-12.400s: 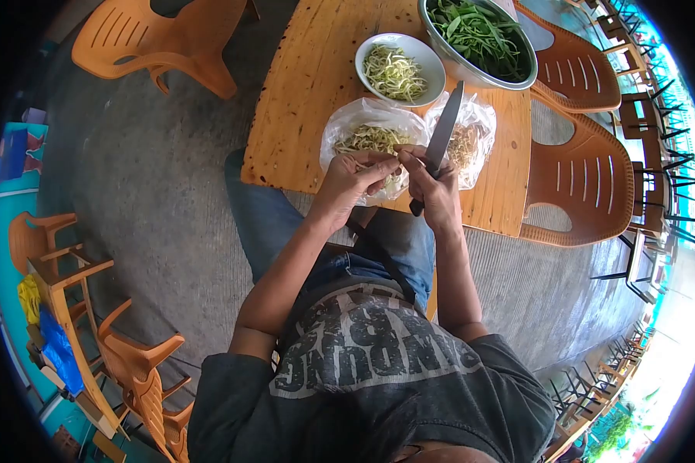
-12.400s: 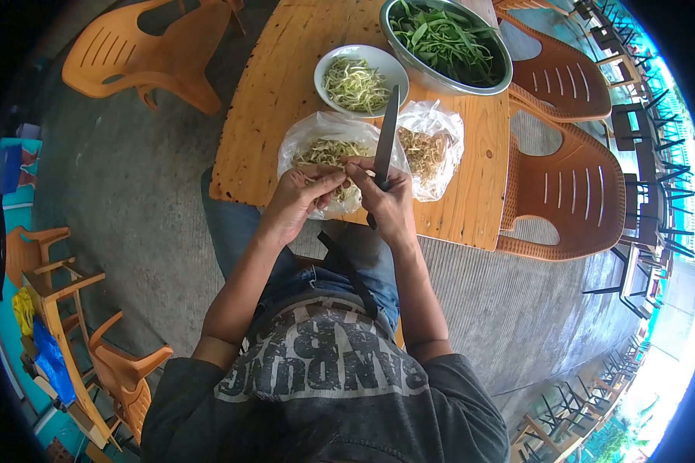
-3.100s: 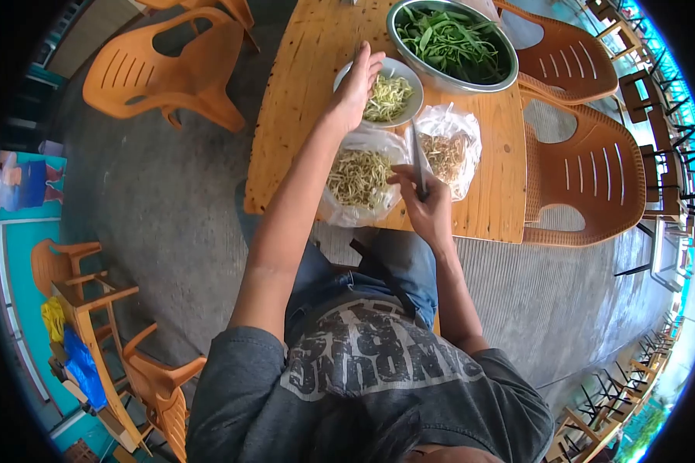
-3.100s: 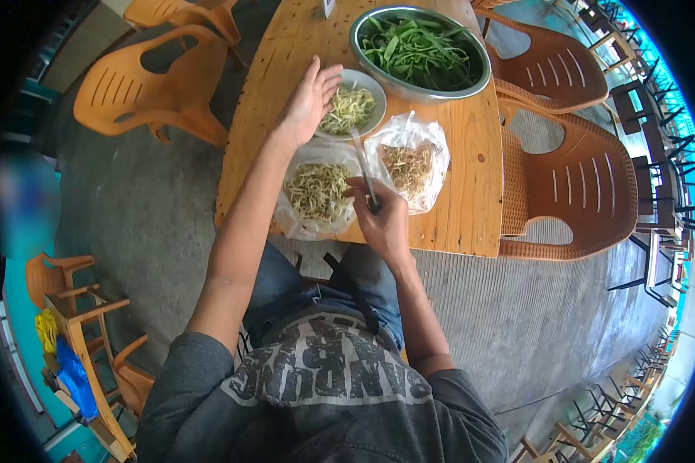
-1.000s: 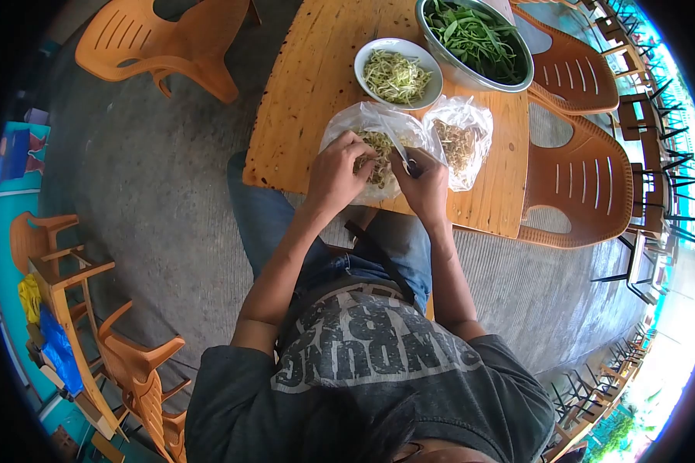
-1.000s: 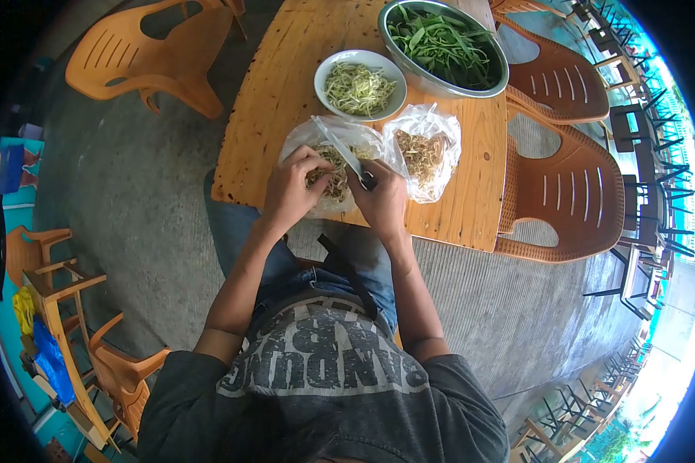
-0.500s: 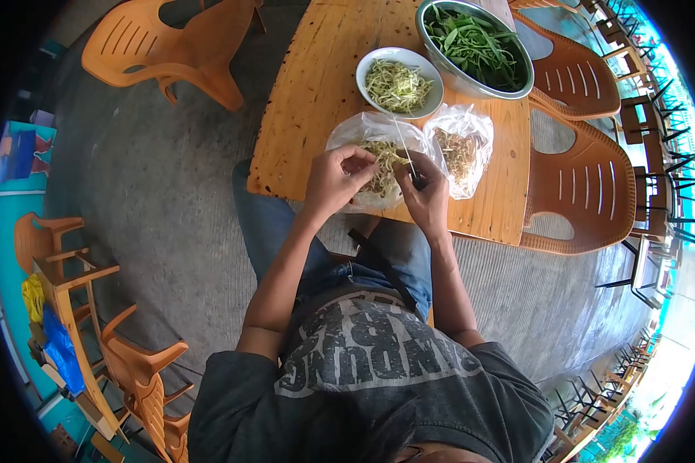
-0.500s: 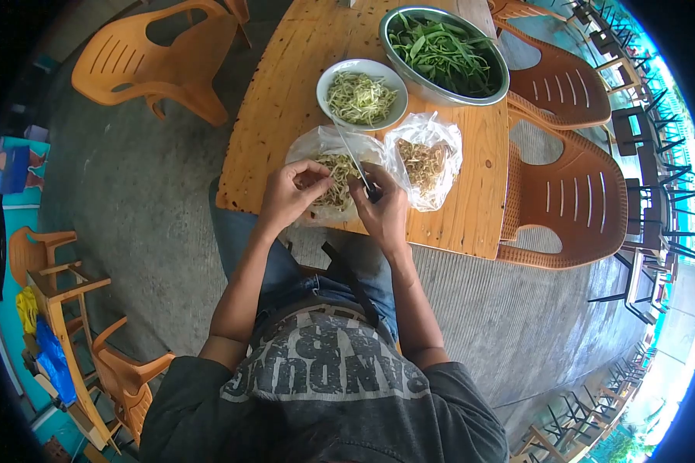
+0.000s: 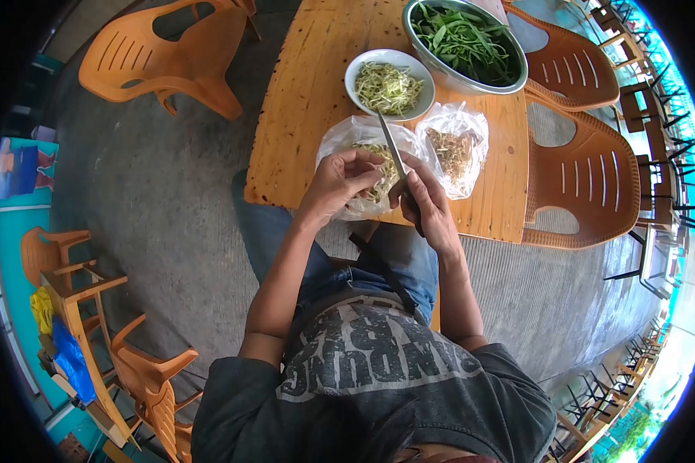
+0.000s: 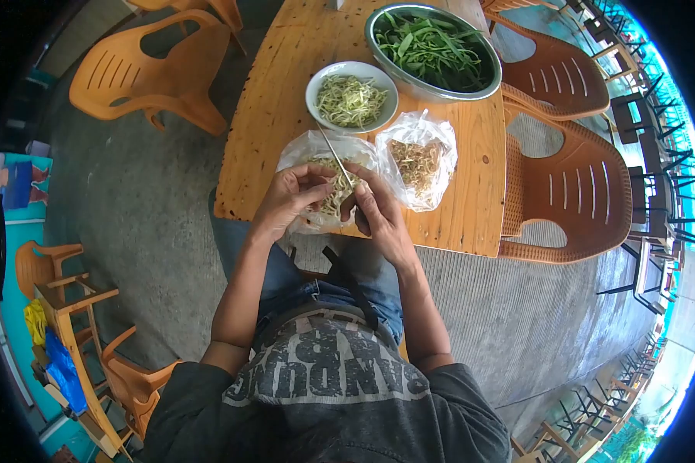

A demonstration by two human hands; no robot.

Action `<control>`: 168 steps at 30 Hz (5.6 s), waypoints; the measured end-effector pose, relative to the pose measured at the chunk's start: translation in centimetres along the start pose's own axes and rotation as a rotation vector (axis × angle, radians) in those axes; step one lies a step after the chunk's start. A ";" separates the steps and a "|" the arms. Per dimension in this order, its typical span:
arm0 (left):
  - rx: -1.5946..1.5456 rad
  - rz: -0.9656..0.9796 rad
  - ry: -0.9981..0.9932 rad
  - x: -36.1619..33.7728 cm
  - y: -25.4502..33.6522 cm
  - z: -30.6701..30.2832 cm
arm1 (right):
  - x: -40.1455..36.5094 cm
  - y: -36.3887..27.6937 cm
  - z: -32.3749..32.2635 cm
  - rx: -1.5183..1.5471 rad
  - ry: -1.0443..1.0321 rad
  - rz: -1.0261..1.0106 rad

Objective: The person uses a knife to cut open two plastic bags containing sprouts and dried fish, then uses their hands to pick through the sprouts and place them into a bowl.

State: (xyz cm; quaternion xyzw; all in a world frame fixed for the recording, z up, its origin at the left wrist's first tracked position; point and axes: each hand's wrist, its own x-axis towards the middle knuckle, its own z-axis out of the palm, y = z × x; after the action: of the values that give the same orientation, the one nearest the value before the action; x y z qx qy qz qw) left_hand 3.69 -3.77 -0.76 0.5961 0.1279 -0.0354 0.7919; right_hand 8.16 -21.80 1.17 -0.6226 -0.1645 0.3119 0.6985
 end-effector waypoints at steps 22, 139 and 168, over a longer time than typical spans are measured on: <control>0.251 0.068 -0.023 3.7 -0.9 6.0 | -1.9 1.9 -4.6 -0.038 0.209 -0.131; 0.193 0.199 0.055 4.3 -3.1 9.9 | -4.8 -0.2 -6.4 0.194 0.307 -0.008; -0.267 0.020 -0.108 -0.2 -1.5 5.6 | -1.0 -2.2 -6.7 -0.259 0.540 -0.084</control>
State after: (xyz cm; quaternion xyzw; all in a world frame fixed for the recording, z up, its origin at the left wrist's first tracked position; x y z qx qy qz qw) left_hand 4.03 -9.62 -0.67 0.4839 0.0828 -0.0420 0.8702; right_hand 12.07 -27.68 2.36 -0.7597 -0.0366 0.0823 0.6440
